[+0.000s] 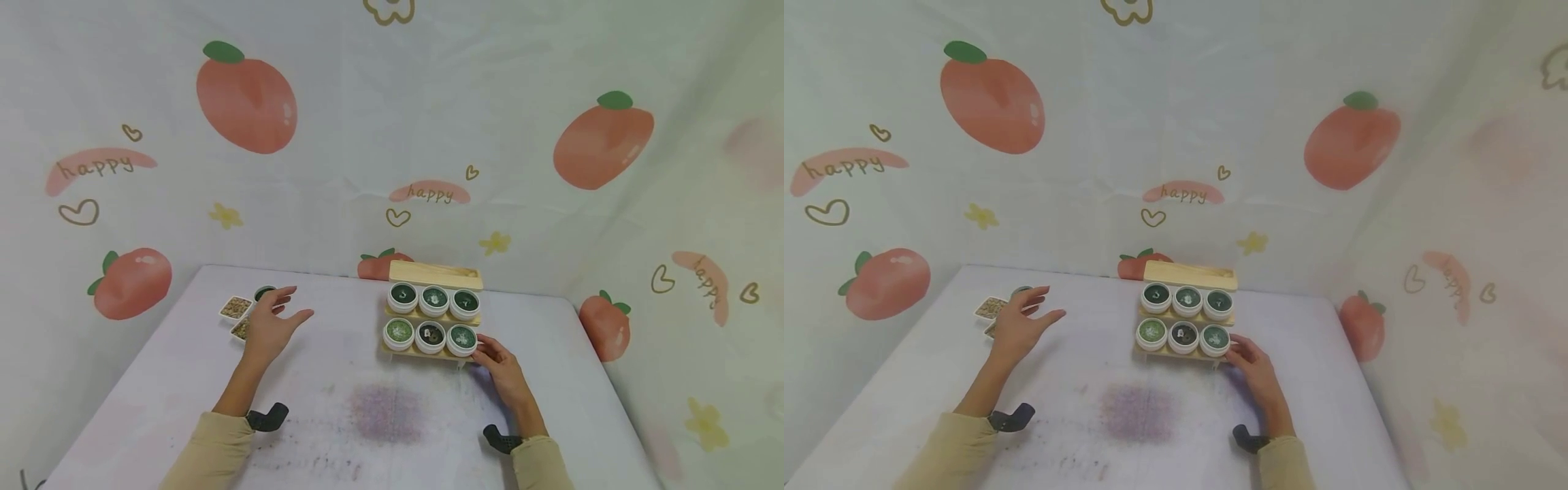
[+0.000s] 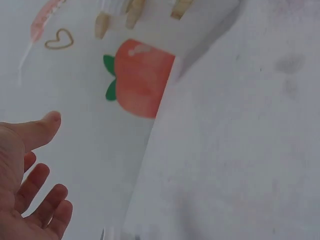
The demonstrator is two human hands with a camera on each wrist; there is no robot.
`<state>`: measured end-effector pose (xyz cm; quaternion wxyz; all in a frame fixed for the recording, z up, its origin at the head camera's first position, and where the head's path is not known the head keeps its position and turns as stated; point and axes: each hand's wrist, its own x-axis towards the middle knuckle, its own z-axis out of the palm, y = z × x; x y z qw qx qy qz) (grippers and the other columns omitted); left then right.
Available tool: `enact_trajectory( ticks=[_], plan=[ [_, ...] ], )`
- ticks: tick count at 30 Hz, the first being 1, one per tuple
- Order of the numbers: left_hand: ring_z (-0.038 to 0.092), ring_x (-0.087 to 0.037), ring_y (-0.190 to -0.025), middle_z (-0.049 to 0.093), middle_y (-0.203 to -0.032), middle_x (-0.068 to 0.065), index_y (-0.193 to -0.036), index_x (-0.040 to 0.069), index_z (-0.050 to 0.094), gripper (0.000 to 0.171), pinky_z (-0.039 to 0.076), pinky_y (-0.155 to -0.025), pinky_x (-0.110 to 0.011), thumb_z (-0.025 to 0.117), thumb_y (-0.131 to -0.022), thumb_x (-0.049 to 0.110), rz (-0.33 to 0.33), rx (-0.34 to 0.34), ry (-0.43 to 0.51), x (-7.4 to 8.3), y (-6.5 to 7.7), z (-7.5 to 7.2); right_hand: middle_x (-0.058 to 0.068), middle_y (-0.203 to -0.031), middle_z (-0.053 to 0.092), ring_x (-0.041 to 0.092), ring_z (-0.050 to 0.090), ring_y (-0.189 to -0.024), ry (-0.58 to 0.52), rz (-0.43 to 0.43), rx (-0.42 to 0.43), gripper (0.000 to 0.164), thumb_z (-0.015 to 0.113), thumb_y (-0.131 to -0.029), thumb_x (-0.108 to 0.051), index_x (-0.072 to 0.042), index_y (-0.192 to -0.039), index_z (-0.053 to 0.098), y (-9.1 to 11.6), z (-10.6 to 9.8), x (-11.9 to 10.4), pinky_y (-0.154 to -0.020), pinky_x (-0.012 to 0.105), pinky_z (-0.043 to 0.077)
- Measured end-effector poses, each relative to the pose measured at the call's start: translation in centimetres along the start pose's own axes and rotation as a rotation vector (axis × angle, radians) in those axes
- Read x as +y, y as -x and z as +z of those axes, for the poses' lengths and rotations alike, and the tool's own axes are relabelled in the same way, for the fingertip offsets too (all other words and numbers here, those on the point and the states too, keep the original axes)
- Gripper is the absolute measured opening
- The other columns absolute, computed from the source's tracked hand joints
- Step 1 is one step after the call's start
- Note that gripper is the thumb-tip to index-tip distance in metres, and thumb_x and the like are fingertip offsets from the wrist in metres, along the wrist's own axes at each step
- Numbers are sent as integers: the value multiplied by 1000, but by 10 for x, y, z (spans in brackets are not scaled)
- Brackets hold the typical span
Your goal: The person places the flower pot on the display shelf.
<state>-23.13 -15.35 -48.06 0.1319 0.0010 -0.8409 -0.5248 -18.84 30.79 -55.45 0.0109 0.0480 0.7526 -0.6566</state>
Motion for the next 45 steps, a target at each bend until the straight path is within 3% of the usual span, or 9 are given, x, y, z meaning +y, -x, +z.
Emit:
enact_trajectory(
  ticks=[5,9,15,19,26,34,45],
  plan=[
    [57,-35,-125,62,-135,-18,-135,3,62,59,47,-107,-48,86,-83,17,-5,93,-46,-12,5,-15,-20,-101,70,-3,65,-99,1,-3,0,43,67,-98,-9,0,-138,56,1,0,1,-87,13,51],
    [58,-37,-117,64,-130,-20,-133,4,64,59,45,-96,-44,87,-81,18,-46,167,-103,-22,7,-27,-19,-100,70,-3,65,-98,-11,4,11,38,67,-97,-6,-4,-134,59,2,0,1,-87,14,52],
    [46,-45,-134,57,-143,-24,-137,6,62,62,36,-107,-60,87,-81,19,-144,215,-112,-37,8,-46,-20,-100,70,-4,65,-96,-13,6,8,39,64,-99,-5,-1,-137,56,1,0,0,-87,13,52],
    [44,-46,-135,55,-143,-26,-138,4,61,65,36,-108,-61,87,-80,17,-177,241,-130,-47,11,-53,-21,-101,70,-4,65,-98,2,13,4,45,66,-99,-9,3,-140,53,1,0,-1,-88,13,51],
    [36,-48,-136,40,-148,-31,-145,3,53,74,37,-103,-61,86,-82,23,-260,223,-180,-56,14,-58,-21,-101,69,-4,64,-98,5,19,6,47,66,-99,-10,4,-142,51,1,0,-2,-88,13,51],
    [42,-43,-129,37,-146,-30,-151,0,44,85,41,-92,-44,86,-81,25,-340,169,-175,-64,18,-59,-20,-100,70,-5,64,-95,-12,5,2,44,64,-99,-5,5,-140,53,0,2,-2,-87,14,52],
    [47,-43,-124,43,-139,-31,-147,-6,41,81,44,-93,-46,83,-84,22,-358,115,-187,-71,25,-57,-17,-101,71,0,67,-96,-55,-13,7,29,65,-98,-7,-18,-125,65,2,1,1,-86,15,54]
  ],
)
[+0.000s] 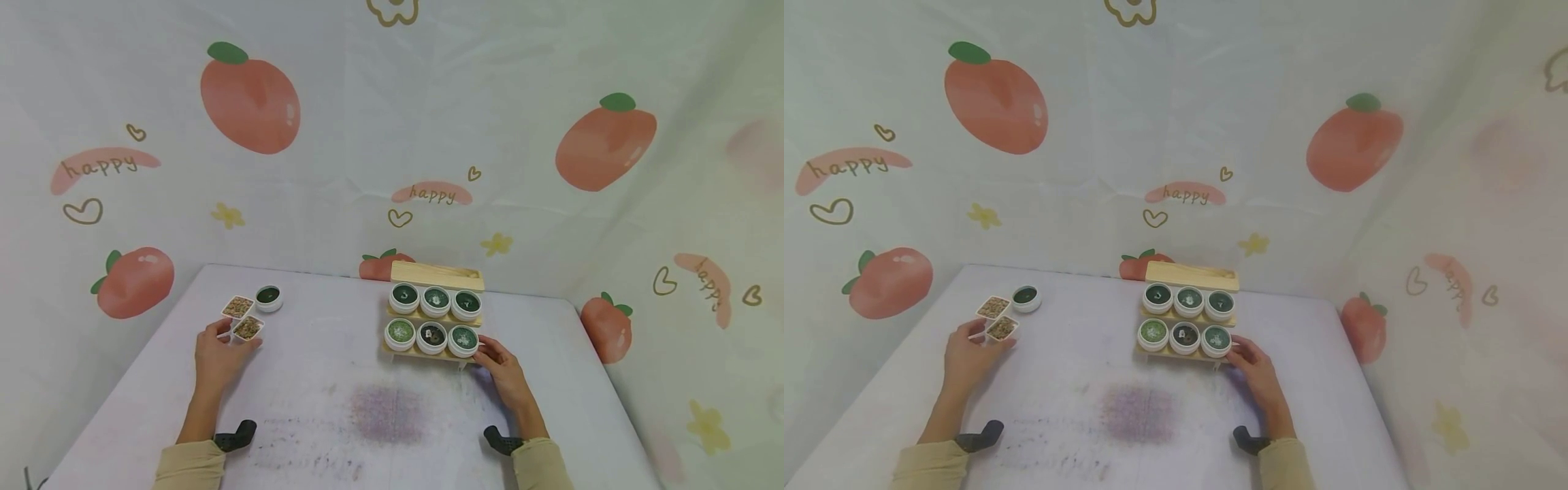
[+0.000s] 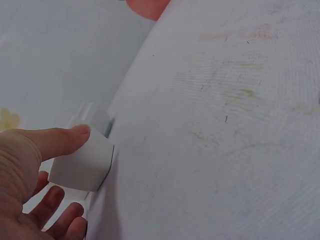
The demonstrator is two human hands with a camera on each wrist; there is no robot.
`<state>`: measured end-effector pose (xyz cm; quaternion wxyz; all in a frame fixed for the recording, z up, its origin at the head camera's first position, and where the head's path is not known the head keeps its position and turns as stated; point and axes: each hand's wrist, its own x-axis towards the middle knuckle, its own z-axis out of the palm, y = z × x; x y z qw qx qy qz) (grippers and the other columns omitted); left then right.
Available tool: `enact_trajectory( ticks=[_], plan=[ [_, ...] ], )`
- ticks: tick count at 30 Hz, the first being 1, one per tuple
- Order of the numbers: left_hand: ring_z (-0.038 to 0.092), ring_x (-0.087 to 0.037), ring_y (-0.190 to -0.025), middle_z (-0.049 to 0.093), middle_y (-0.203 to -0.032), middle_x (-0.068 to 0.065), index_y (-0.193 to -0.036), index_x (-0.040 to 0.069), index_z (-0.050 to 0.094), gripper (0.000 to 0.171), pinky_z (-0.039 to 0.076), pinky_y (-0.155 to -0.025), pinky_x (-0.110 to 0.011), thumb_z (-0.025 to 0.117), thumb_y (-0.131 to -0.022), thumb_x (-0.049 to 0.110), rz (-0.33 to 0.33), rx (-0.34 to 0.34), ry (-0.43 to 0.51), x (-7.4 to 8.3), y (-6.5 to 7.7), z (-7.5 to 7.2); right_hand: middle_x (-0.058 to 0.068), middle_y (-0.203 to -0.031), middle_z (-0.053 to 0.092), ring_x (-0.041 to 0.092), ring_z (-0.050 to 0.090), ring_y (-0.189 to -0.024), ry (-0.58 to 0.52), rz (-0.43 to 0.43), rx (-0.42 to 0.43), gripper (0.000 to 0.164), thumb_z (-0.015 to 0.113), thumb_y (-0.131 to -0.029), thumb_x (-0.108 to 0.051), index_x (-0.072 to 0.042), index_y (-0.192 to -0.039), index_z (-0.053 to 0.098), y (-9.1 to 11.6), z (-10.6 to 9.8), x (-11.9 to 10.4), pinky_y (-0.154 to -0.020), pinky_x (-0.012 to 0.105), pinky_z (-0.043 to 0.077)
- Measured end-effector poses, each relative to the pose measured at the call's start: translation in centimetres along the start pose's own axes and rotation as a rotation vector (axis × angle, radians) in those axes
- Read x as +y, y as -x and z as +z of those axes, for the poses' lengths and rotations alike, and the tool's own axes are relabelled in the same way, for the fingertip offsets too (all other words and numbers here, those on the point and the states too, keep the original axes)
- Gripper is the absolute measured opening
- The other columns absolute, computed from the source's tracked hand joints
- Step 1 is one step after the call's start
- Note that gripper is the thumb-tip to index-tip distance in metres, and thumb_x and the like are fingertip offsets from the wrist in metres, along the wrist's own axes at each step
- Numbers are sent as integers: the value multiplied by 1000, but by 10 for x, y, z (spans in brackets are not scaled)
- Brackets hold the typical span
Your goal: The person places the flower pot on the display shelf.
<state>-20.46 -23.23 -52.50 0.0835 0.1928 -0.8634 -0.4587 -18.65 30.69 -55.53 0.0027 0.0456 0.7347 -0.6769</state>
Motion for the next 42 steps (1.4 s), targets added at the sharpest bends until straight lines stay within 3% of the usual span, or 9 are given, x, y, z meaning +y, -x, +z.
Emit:
enact_trajectory(
  ticks=[3,10,18,22,28,32,35,42],
  plan=[
    [48,-42,-123,46,-138,-30,-145,-5,42,78,44,-91,-43,83,-85,22,-12,-8,14,-1,0,2,-17,-101,71,0,67,-96,-11,-20,-3,30,65,-98,-5,-21,-124,66,0,-1,1,-85,14,54],
    [52,-40,-118,52,-132,-29,-141,-5,48,71,43,-85,-38,82,-85,22,-8,2,2,-4,-2,3,-17,-101,71,-2,66,-95,-5,-19,7,33,66,-98,-5,-8,-130,63,-2,-1,3,-85,15,54],
    [55,-38,-116,54,-128,-28,-140,-6,49,68,43,-79,-31,80,-85,21,-36,4,2,0,1,3,-19,-100,70,-2,65,-96,26,17,14,40,68,-96,-8,-3,-135,59,-1,1,2,-86,15,53],
    [57,-38,-114,55,-127,-28,-139,-6,48,68,43,-77,-26,79,-86,22,-21,3,12,4,1,2,-19,-100,70,-4,64,-94,33,14,9,43,65,-97,-3,3,-138,55,-1,1,1,-86,15,53],
    [62,-37,-117,57,-130,-27,-142,-4,44,70,39,-67,-3,78,-89,28,-11,-25,66,17,2,-1,-19,-99,70,-5,64,-92,33,9,5,42,63,-98,-1,6,-139,53,0,2,-1,-85,15,53],
    [61,-36,-119,57,-132,-25,-143,-1,44,72,38,-65,1,77,-91,36,10,-34,89,31,4,-3,-20,-100,70,-5,64,-93,42,-3,-2,43,62,-99,-2,6,-140,53,1,1,-2,-85,14,53],
    [60,-30,-117,57,-132,-22,-143,1,47,71,41,-66,0,76,-91,41,45,-32,111,43,5,-3,-20,-100,70,-6,64,-93,48,-11,-1,43,62,-99,-1,6,-140,53,1,1,-1,-85,14,53],
    [55,1,-99,60,-132,-11,-143,9,53,63,49,-70,-3,76,-92,38,109,-33,239,68,8,0,-20,-100,70,-6,64,-93,40,4,2,43,63,-98,-2,5,-139,53,0,0,-1,-85,14,53]
  ],
)
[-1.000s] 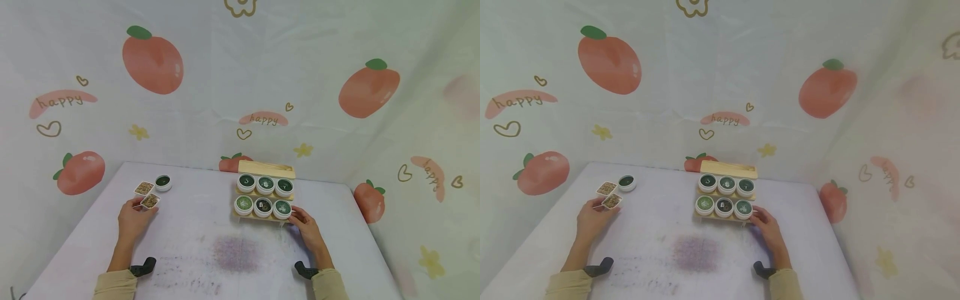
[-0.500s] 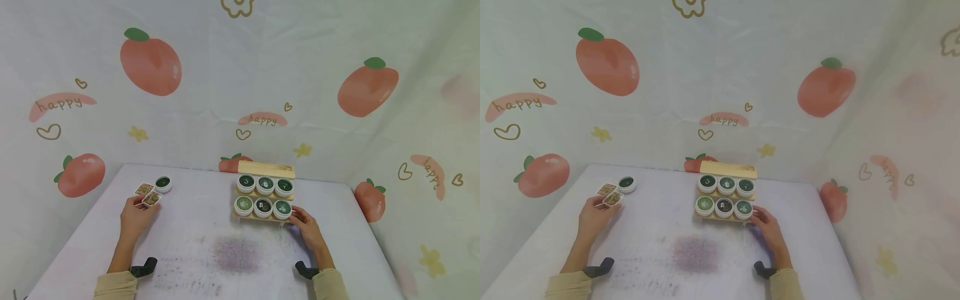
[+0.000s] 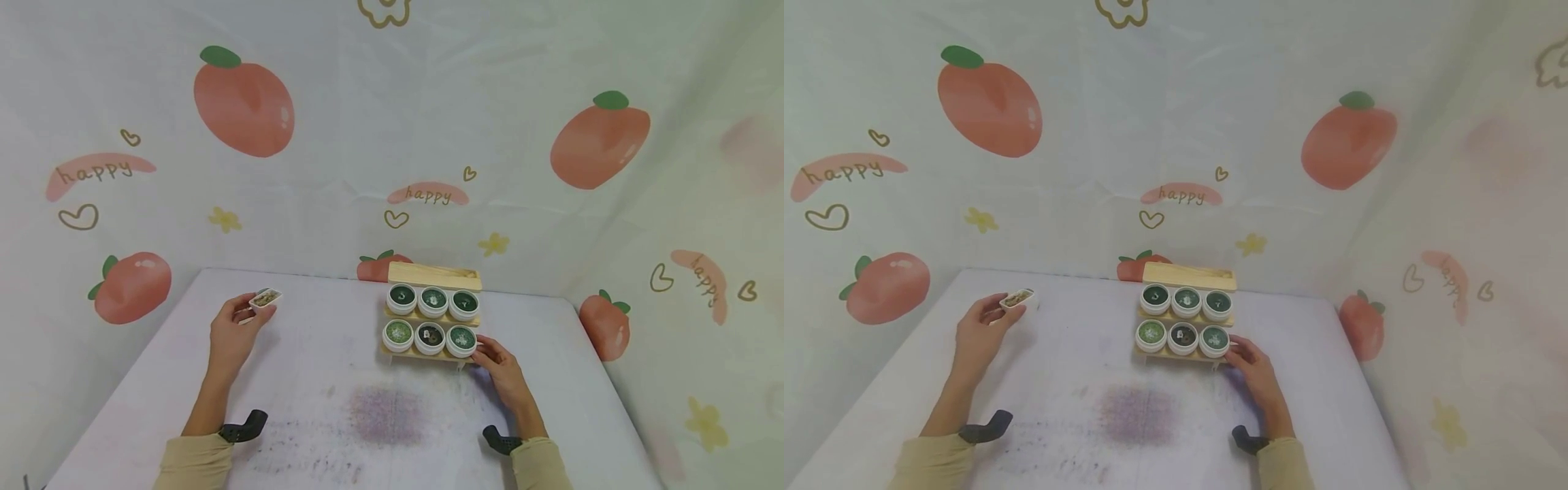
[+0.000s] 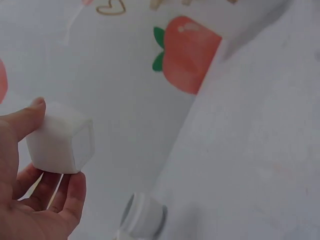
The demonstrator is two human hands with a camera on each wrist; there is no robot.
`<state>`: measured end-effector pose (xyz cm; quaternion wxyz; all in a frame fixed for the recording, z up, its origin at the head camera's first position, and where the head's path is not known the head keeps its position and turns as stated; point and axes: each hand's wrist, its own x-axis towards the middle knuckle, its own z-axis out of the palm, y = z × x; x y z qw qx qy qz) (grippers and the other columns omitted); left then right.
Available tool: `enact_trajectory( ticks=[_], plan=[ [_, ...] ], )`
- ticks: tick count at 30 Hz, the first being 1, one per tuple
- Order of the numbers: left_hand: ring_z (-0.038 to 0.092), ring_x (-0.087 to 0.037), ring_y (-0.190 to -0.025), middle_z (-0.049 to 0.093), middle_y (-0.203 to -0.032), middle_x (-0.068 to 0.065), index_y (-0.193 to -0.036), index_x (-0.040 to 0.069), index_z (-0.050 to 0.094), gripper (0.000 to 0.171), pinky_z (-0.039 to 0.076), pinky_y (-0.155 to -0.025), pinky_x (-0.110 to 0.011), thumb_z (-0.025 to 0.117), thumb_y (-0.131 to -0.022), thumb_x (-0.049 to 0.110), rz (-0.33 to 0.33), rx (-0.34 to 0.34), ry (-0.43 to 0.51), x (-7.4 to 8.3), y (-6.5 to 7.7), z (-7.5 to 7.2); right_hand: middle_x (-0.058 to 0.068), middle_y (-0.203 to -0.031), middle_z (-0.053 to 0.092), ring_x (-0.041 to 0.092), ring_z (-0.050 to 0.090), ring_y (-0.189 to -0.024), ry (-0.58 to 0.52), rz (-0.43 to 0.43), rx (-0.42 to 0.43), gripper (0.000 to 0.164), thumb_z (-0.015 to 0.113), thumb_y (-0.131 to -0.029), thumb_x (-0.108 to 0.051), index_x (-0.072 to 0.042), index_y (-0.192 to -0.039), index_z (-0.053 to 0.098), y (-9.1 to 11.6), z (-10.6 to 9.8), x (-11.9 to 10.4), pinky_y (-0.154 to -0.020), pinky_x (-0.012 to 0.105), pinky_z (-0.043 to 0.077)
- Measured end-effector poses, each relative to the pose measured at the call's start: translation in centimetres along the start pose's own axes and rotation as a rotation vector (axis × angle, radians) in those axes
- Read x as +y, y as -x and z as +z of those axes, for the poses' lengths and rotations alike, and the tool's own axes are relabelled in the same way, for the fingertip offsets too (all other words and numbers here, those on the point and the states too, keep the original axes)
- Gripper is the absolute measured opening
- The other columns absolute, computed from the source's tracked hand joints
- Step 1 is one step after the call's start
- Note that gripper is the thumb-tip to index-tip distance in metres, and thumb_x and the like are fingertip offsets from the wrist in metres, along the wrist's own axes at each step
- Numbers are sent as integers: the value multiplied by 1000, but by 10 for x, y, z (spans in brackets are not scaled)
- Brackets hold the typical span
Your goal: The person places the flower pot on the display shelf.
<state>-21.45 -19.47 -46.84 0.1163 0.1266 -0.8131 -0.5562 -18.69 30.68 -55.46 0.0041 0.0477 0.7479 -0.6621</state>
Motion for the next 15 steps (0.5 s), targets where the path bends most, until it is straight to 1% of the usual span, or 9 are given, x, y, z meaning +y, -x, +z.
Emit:
enact_trajectory(
  ticks=[2,5,10,12,15],
  plan=[
    [56,4,-98,60,-132,-8,-143,10,55,61,50,-73,-3,76,-92,35,18,-4,46,7,-1,3,-20,-100,70,-6,64,-93,-2,1,-1,43,63,-98,-2,5,-139,53,-1,0,0,-85,14,53],
    [57,4,-98,60,-127,-5,-143,10,56,59,50,-75,-3,77,-92,32,40,-18,89,21,0,7,-20,-100,70,-5,64,-94,0,7,1,45,65,-98,-4,5,-140,53,-2,0,0,-86,14,53],
    [58,5,-98,60,-122,-2,-142,7,55,59,50,-77,-3,78,-91,27,90,-70,145,41,-2,15,-20,-100,70,-5,64,-95,11,8,-2,46,67,-97,-6,4,-140,54,-2,0,1,-86,14,53],
    [58,4,-100,61,-123,-4,-142,6,56,59,51,-79,-3,79,-91,25,113,-89,168,47,-4,20,-20,-100,70,-5,64,-95,11,1,-3,44,66,-97,-5,3,-139,55,-2,0,1,-86,14,53],
    [59,3,-103,64,-126,-11,-140,4,58,58,51,-83,-3,80,-90,21,150,-113,191,54,-5,29,-20,-100,70,-6,64,-94,12,4,-4,41,64,-98,-3,2,-138,55,-2,0,1,-86,14,53]
  ],
)
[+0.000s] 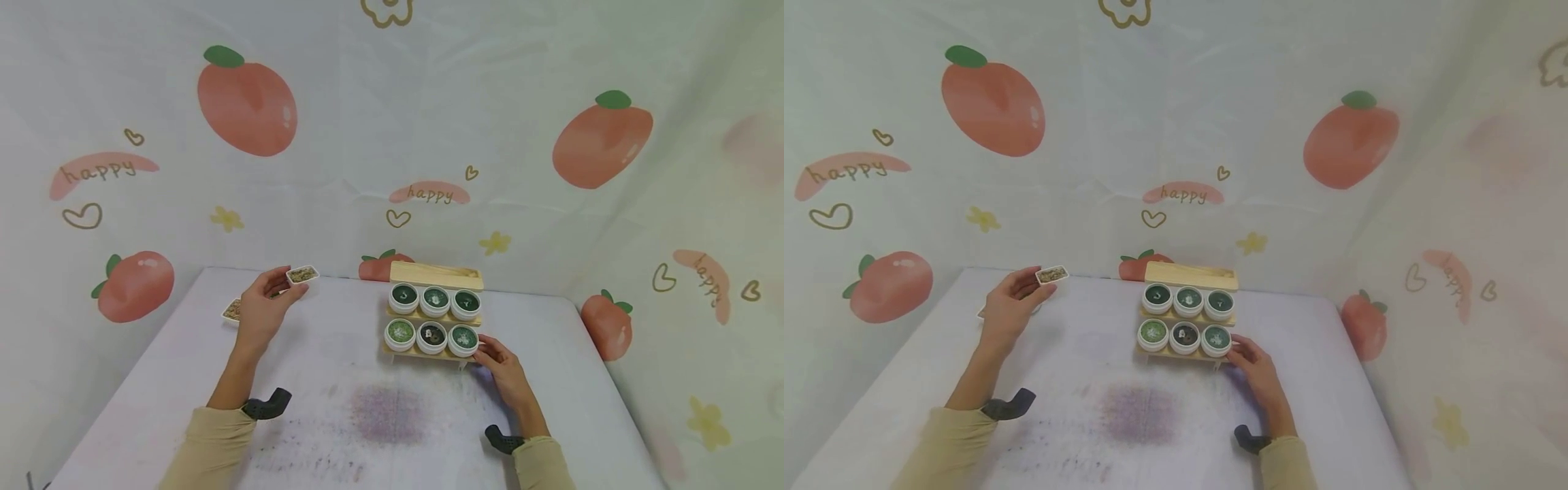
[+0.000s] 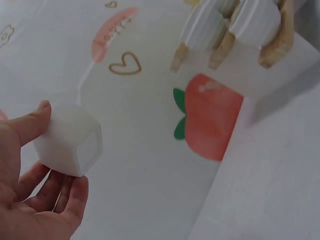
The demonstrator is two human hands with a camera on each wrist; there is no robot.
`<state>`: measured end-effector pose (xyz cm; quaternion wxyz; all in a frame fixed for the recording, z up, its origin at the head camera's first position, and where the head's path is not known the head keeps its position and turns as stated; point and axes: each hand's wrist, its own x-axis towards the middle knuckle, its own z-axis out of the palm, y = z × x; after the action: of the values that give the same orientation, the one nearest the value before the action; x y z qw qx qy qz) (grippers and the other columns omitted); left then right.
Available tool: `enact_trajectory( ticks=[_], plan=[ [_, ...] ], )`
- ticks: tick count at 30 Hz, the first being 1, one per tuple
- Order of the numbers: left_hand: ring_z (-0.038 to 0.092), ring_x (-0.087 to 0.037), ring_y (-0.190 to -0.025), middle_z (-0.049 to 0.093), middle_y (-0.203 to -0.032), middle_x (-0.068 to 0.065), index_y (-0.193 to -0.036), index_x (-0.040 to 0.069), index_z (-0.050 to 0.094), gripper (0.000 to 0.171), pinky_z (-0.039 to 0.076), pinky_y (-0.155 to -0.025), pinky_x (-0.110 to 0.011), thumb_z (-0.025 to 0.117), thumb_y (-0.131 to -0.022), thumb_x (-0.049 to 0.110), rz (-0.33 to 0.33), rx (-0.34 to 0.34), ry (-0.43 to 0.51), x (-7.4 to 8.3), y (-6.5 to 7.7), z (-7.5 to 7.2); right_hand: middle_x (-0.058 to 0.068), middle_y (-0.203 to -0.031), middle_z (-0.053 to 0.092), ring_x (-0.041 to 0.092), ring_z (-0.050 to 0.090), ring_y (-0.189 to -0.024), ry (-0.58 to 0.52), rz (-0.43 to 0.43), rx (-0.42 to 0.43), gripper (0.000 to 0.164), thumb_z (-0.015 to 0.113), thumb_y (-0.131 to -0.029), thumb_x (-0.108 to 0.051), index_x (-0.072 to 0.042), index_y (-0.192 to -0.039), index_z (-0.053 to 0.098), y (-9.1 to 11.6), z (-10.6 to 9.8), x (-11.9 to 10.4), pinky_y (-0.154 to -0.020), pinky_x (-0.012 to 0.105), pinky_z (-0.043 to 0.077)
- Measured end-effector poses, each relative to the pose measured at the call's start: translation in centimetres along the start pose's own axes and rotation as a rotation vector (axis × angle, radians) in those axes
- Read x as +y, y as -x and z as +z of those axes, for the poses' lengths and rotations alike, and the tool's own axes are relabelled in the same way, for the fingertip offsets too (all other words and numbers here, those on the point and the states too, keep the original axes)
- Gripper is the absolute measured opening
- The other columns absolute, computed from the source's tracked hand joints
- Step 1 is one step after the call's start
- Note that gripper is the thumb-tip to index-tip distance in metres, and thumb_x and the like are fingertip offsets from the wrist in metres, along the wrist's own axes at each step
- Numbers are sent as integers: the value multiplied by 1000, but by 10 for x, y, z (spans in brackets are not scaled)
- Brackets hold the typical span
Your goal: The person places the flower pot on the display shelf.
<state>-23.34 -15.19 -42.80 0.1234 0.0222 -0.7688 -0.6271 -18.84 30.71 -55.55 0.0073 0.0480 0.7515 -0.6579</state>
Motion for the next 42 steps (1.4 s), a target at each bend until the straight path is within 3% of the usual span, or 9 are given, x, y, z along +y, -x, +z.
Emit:
enact_trajectory(
  ticks=[4,14,22,27,32,38,42],
  plan=[
    [60,-3,-107,65,-131,-19,-139,2,59,55,50,-86,-2,80,-90,18,32,-33,13,6,-5,16,-20,-101,70,-5,65,-97,9,14,4,44,66,-98,-8,2,-140,54,0,-1,0,-87,14,52],
    [60,-28,-127,62,-135,-18,-142,3,56,57,53,-94,-9,78,-90,11,107,-202,52,26,-18,51,-17,-104,70,-3,65,-100,51,28,4,51,69,-98,-17,0,-143,53,0,-2,-3,-88,13,51],
    [59,-29,-126,61,-135,-16,-140,4,56,56,53,-109,-35,78,-89,10,105,-280,49,39,-27,80,-14,-106,70,-3,65,-99,66,31,7,51,70,-97,-18,0,-142,54,0,-1,-3,-87,13,52],
    [59,-32,-125,60,-134,-19,-138,1,54,56,51,-111,-44,78,-88,9,104,-334,60,46,-34,99,-17,-104,69,-3,65,-100,58,48,2,51,69,-98,-16,0,-143,52,1,-2,-5,-88,13,51],
    [62,-33,-123,61,-132,-19,-138,2,54,57,53,-108,-45,78,-88,15,98,-370,41,50,-42,118,-20,-102,69,-3,64,-100,41,62,-3,52,68,-98,-15,0,-145,51,0,-2,-6,-89,13,51],
    [67,-30,-115,66,-128,-16,-138,6,57,57,60,-91,-36,79,-88,22,136,-386,-2,57,-48,140,-19,-102,69,-2,64,-100,31,64,-5,52,69,-98,-16,0,-144,51,-1,-3,-3,-89,14,51],
    [66,-28,-114,66,-127,-13,-138,6,58,57,59,-93,-37,79,-89,23,166,-397,-9,62,-52,154,-17,-103,70,-1,66,-99,32,36,-2,50,69,-97,-16,0,-142,53,-2,-3,-1,-87,14,53]
  ],
)
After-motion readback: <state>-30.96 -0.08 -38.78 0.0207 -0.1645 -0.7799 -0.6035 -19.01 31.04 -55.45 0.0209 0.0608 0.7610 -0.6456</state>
